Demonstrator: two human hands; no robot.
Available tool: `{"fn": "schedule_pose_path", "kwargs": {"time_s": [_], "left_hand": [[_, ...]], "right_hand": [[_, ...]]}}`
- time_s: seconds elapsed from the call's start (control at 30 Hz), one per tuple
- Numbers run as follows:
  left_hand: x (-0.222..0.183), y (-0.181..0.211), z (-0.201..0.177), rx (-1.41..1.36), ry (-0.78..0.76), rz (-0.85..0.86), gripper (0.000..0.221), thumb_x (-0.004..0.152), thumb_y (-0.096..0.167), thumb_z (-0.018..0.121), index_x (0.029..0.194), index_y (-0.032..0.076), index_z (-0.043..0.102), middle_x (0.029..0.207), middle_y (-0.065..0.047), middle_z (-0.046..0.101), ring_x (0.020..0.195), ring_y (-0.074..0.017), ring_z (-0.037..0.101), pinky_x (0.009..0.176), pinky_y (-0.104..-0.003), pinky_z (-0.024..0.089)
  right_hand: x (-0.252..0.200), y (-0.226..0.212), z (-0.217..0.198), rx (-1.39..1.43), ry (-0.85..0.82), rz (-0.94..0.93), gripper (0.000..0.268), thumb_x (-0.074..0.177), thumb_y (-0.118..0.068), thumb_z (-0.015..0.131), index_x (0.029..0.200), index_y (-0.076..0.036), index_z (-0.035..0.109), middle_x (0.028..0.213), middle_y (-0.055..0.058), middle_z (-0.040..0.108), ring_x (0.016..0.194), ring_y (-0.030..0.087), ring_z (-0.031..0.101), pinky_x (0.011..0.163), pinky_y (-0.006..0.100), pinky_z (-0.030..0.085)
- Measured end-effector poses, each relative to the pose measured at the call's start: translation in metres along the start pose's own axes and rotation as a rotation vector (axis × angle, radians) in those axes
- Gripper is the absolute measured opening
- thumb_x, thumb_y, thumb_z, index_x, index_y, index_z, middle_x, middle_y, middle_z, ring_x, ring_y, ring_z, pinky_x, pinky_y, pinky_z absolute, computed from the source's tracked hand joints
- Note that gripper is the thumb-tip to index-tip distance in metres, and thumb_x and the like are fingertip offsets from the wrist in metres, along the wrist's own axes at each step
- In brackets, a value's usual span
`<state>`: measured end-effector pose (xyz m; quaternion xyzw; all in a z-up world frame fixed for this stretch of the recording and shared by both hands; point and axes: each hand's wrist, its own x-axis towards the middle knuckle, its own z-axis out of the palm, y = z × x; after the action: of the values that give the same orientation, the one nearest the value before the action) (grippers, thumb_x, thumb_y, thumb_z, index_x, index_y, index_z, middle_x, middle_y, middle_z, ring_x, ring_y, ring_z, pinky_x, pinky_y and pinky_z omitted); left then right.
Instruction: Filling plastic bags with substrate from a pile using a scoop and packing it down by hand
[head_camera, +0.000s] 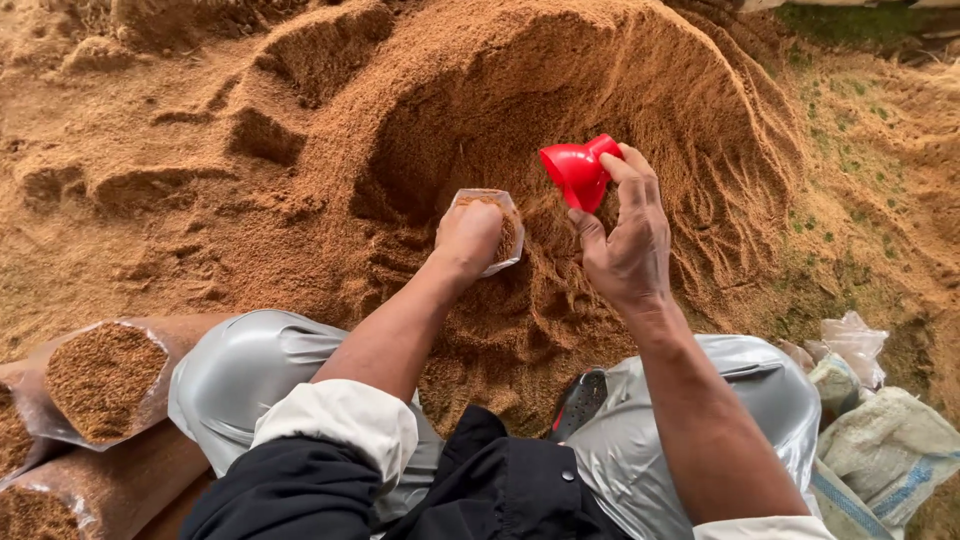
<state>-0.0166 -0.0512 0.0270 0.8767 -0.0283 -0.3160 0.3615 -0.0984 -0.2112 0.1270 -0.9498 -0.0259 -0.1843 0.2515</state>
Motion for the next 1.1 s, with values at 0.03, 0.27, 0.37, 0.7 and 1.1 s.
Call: {"fn": "schedule_pose_path", "kwargs": {"time_s": [0.03,0.27,0.37,0.7,1.1], "left_hand": [[0.004,0.002,0.002,0.006,-0.001,0.002,0.052,0.087,0.021,0.038,0.111,-0.007,0.074,0.111,-0.027,0.074,0.115,-0.0431,0.069,0.098,-0.062,0.052],[0.039,-0.011,0.023,0.131,0.068,0.167,0.033,0.084,0.013,0.049,0.098,0.007,0.079,0.099,-0.020,0.076,0.096,-0.0403,0.074,0.088,-0.056,0.060],[0.045,-0.025,0.043,0.159,0.015,0.196,0.037,0.085,0.013,0.046,0.099,0.001,0.077,0.103,-0.024,0.075,0.101,-0.0438,0.072,0.092,-0.060,0.056],[0.089,-0.089,0.076,0.470,-0.069,0.203,0.028,0.082,0.019,0.056,0.095,0.013,0.080,0.102,-0.017,0.077,0.103,-0.0410,0.074,0.091,-0.054,0.059],[0.043,-0.034,0.013,0.495,0.136,0.249,0.024,0.089,0.010,0.057,0.089,0.014,0.080,0.093,-0.013,0.077,0.088,-0.0347,0.077,0.078,-0.051,0.062]], "right_hand": [[0.000,0.004,0.001,0.002,0.005,0.004,0.054,0.099,-0.027,0.072,0.142,-0.004,0.049,0.144,0.028,0.046,0.130,0.050,0.055,0.107,0.065,0.048],[-0.003,0.004,0.002,0.149,0.009,0.086,0.057,0.096,-0.030,0.075,0.142,-0.004,0.052,0.142,0.027,0.049,0.132,0.050,0.054,0.107,0.066,0.046],[-0.001,0.011,0.004,0.166,0.010,0.094,0.056,0.099,-0.032,0.072,0.141,0.000,0.052,0.140,0.031,0.050,0.131,0.052,0.054,0.109,0.067,0.044],[-0.011,0.056,0.020,0.120,-0.071,0.307,0.053,0.099,-0.019,0.073,0.141,0.003,0.050,0.131,0.028,0.054,0.122,0.047,0.060,0.108,0.063,0.045],[-0.074,0.160,0.089,-0.156,-0.355,0.927,0.059,0.096,-0.035,0.073,0.145,-0.011,0.052,0.126,0.025,0.055,0.116,0.042,0.064,0.099,0.055,0.051]]}}
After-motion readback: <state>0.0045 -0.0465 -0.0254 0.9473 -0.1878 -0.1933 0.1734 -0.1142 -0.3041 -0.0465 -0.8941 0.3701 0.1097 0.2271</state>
